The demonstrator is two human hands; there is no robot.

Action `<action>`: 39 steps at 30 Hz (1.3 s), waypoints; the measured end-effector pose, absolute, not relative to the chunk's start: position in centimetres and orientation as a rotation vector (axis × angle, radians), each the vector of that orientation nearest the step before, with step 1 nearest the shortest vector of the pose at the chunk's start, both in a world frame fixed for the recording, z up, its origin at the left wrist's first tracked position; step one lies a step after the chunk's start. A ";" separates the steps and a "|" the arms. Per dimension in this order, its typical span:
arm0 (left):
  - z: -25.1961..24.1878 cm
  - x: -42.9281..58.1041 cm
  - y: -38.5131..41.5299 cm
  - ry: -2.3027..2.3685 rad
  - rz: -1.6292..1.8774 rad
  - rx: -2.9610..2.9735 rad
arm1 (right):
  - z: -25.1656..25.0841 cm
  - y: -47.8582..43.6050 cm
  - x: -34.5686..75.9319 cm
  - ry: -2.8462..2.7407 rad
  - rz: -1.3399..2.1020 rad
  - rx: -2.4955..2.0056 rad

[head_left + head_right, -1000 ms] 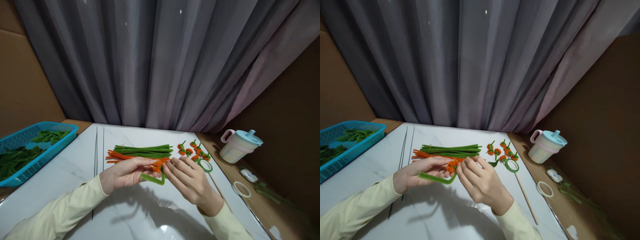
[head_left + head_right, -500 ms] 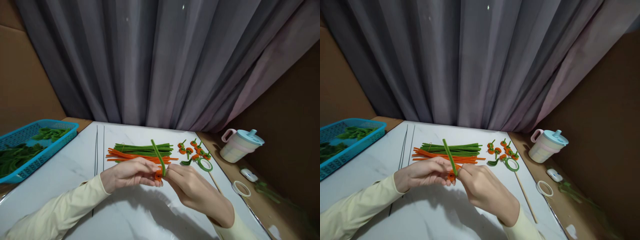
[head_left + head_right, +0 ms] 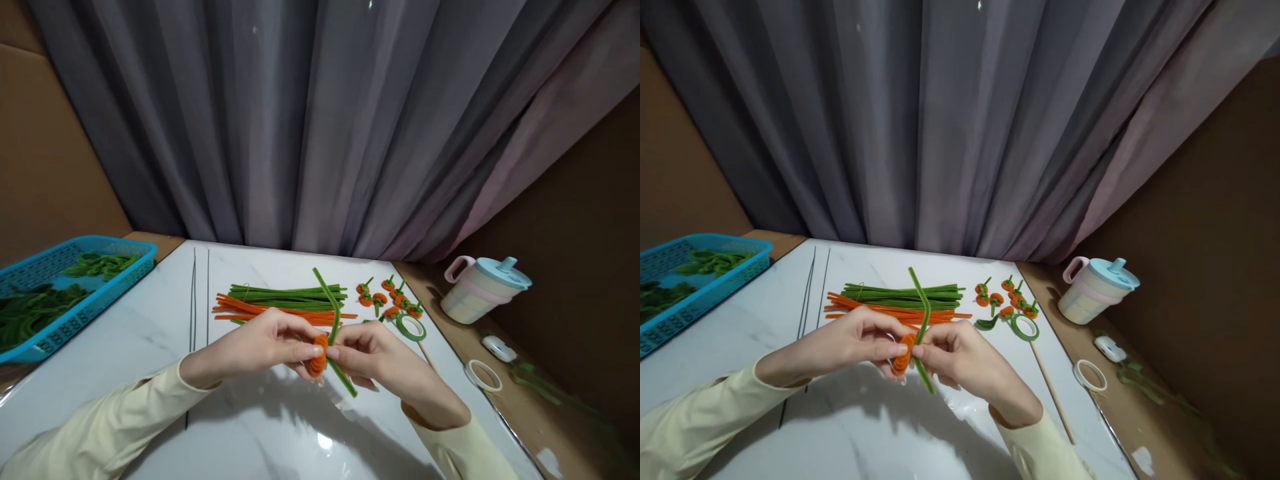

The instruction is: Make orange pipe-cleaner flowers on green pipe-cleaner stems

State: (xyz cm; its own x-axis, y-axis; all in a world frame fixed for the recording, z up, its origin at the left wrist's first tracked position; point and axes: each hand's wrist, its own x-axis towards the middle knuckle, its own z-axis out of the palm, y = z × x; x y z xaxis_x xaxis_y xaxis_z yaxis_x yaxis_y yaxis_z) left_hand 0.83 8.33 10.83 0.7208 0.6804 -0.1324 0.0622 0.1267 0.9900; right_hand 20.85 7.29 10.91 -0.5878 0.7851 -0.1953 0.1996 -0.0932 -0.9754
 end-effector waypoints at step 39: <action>10.7 1.0 7.9 0.908 0.824 1.598 | 8.7 9.0 20.2 -1.666 1.421 -0.887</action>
State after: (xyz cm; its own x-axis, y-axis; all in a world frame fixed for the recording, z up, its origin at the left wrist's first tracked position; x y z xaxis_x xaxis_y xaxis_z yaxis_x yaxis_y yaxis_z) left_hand 1.04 7.89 10.74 0.4709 0.8804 0.0568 0.1415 -0.1389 0.9801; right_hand 20.17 8.96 8.72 -0.4703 0.8757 0.1092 0.0308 0.1400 -0.9897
